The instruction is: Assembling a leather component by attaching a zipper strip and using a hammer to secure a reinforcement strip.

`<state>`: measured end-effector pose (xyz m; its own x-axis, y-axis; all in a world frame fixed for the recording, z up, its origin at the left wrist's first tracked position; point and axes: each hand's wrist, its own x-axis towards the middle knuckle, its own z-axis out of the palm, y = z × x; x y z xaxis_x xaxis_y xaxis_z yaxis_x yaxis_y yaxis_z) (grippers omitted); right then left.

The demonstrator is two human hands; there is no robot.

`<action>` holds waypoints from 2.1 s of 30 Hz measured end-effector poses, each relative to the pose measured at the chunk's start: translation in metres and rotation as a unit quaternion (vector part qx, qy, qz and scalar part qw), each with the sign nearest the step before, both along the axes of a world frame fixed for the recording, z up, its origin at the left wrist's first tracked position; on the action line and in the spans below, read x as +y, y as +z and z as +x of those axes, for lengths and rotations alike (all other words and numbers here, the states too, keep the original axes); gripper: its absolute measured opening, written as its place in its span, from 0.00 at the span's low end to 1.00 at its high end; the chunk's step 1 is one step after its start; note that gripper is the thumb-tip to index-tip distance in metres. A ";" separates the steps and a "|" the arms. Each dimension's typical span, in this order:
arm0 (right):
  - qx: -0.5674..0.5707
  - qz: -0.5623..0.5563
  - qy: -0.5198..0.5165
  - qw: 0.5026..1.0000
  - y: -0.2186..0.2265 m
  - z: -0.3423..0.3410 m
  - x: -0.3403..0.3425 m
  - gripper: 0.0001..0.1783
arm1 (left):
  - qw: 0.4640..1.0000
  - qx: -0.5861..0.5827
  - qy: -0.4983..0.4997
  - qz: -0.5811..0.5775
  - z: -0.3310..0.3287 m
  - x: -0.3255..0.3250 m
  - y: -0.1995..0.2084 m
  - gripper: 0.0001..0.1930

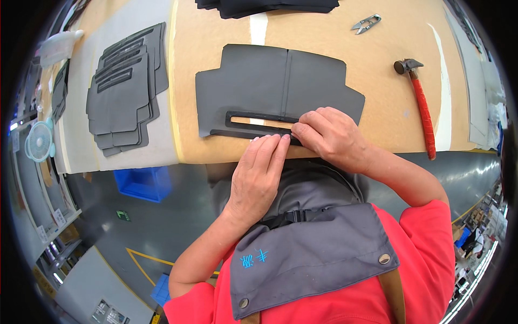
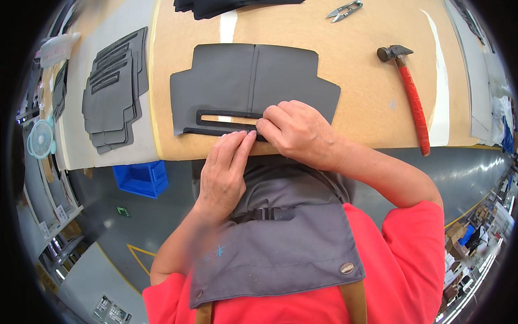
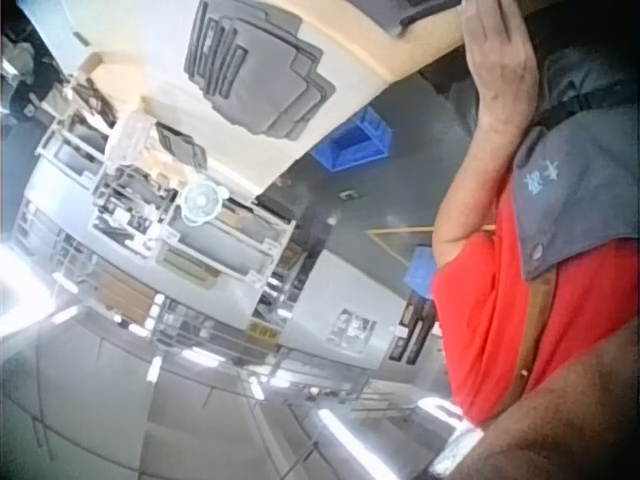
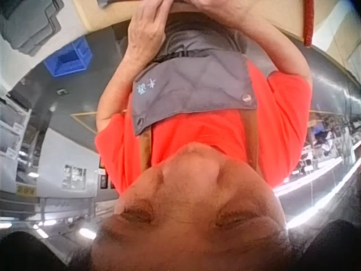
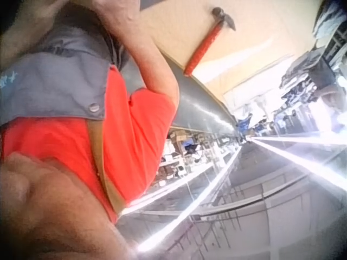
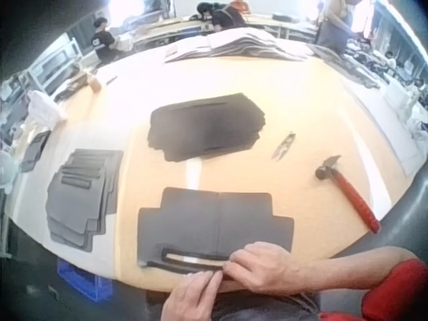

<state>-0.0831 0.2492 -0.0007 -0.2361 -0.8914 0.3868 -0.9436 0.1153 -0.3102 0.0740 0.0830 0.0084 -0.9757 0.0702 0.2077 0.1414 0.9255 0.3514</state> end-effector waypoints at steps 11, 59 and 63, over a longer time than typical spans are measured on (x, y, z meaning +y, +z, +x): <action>-0.020 0.075 0.006 0.997 0.005 -0.007 -0.012 0.07 | 0.999 -0.002 -0.030 -0.023 -0.008 -0.007 0.009 0.26; -0.118 0.005 0.003 0.993 0.003 -0.016 0.048 0.24 | 0.996 -0.093 0.005 0.005 -0.013 0.001 0.019 0.30; -0.212 -0.025 -0.065 0.975 0.004 -0.013 0.053 0.21 | 0.999 -0.041 -0.007 0.002 -0.014 0.008 0.016 0.28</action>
<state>-0.0956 0.3025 0.0038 -0.4933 -0.8258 0.2733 -0.7086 0.1993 -0.6769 0.0597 0.0910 0.0249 -0.9885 0.0830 0.1267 0.1244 0.9219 0.3669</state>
